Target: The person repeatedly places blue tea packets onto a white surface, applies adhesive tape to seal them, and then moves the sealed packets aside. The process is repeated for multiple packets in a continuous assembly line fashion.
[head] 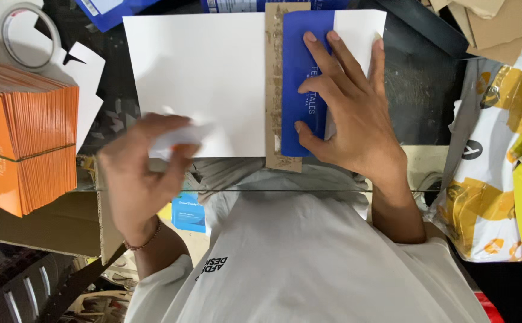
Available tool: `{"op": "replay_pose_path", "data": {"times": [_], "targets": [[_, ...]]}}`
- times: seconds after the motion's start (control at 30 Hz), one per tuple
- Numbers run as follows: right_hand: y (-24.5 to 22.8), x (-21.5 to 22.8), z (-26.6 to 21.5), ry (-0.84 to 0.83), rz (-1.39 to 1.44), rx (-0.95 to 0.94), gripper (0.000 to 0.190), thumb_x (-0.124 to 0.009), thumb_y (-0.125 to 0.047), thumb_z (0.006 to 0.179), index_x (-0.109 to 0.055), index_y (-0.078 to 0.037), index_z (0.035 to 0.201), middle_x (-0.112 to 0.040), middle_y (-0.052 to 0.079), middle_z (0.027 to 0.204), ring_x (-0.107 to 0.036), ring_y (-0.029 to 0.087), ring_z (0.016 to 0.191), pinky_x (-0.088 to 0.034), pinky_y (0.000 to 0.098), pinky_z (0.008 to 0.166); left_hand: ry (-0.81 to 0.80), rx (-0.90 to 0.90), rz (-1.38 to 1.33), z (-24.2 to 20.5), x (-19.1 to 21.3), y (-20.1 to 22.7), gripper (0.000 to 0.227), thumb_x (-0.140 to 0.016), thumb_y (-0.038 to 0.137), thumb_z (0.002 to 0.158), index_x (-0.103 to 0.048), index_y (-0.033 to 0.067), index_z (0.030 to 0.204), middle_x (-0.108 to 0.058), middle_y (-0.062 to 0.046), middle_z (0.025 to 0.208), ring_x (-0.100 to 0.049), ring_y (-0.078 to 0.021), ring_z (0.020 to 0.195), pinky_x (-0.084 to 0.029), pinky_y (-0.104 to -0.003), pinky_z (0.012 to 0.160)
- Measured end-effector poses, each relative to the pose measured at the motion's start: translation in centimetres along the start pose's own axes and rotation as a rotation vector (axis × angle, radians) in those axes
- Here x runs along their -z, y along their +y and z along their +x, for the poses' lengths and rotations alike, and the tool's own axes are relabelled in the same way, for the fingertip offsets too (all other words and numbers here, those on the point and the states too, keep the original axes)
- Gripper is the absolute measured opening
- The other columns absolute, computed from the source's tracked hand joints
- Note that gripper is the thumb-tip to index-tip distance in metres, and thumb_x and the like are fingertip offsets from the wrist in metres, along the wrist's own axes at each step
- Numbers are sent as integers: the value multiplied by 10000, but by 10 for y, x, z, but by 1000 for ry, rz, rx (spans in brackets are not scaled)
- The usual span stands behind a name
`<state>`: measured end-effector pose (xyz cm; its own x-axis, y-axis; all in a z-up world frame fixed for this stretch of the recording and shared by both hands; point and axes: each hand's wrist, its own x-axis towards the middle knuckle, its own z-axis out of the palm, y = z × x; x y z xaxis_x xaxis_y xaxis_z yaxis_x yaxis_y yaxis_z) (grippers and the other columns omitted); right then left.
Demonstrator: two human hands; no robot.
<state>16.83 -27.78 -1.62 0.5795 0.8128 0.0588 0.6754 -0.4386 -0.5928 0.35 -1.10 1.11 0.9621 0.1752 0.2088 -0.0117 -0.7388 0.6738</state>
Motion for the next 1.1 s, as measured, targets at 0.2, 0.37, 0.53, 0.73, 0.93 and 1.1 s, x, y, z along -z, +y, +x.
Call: {"op": "replay_pose_path", "data": {"times": [0.2, 0.37, 0.53, 0.73, 0.93, 1.1], "targets": [[1, 0, 1, -14, 17, 0, 290, -737, -210, 952, -581, -105, 1172, -342, 188, 1691, -279, 446, 1602, 10, 743, 1240, -159, -62, -176, 19, -19, 24, 99, -779, 68, 957, -701, 48, 1015, -706, -60, 811, -510, -150, 542, -364, -301, 519], [2, -2, 0, -7, 9, 10, 297, -737, -196, 965, -573, -98, 1192, -349, 193, 1687, -292, 464, 1600, 9, 748, 1239, -202, -123, -237, 20, -29, 20, 145, -767, 86, 979, -678, 7, 1063, -771, -109, 977, -486, -145, 491, -391, -303, 501], [2, -2, -1, -1, 6, 0, 298, -744, -206, 967, -571, -104, 1187, -356, 192, 1686, -291, 454, 1601, 15, 741, 1238, -268, -126, -255, 23, -31, 21, 109, -731, 89, 1004, -642, 29, 1028, -707, -58, 794, -398, -159, 470, -372, -307, 518], [5, -3, -1, -10, 15, 1, 287, -718, -263, 997, -585, -107, 1197, -335, 174, 1693, -275, 443, 1606, 19, 736, 1246, -214, -160, -221, 30, -32, 22, 106, -727, 51, 1017, -652, -8, 1064, -760, -110, 945, -547, -165, 552, -425, -310, 534], [5, -2, -1, -6, 20, 7, 288, -737, -245, 984, -583, -105, 1185, -345, 178, 1688, -287, 453, 1601, -2, 752, 1242, -295, -174, -267, 31, -31, 21, 104, -727, 78, 1012, -641, 24, 1032, -685, -50, 749, -424, -144, 474, -377, -303, 508], [4, -1, -1, -3, 29, 0, 290, -747, -226, 961, -588, -105, 1172, -360, 188, 1684, -297, 448, 1597, -1, 736, 1239, -261, -187, -241, 37, -30, 23, 91, -727, 58, 1016, -656, 3, 1028, -742, -89, 883, -544, -167, 549, -430, -316, 543]]}}
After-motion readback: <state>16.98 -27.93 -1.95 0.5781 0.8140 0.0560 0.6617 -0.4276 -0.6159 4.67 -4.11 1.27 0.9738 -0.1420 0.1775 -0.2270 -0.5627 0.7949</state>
